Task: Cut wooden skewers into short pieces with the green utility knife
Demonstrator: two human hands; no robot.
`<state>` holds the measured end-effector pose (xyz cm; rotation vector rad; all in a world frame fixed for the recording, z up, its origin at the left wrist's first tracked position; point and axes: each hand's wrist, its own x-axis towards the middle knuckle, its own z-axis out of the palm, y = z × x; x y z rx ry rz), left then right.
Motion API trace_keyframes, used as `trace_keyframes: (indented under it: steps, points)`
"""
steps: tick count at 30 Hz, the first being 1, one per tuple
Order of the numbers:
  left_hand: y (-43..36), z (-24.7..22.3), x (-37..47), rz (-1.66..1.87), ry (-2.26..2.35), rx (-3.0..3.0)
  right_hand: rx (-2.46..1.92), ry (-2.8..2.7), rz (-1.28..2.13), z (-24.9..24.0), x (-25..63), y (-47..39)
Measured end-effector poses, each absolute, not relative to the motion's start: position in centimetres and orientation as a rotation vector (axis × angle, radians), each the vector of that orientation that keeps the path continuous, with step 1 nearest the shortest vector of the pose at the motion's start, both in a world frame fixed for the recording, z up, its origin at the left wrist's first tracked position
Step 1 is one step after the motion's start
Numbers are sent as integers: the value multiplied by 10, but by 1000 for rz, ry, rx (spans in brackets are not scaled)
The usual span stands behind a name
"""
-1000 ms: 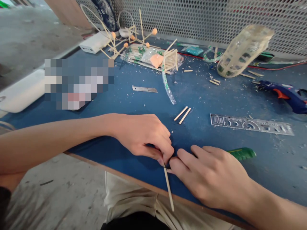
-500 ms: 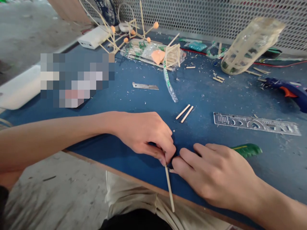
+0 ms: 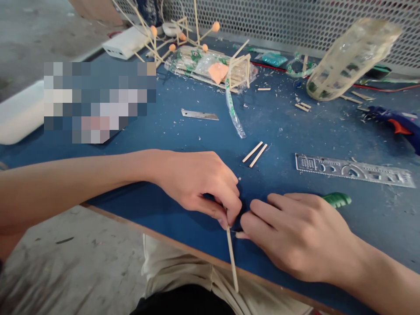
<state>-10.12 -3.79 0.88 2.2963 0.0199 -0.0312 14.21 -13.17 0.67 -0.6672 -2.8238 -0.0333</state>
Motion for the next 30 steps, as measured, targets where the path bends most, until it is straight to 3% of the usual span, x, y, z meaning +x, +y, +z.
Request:
trace_keyframes:
  steps: [30]
  points:
    - [-39,9,-101,12,11,2377,-705,-2905,-102,8,137,-142]
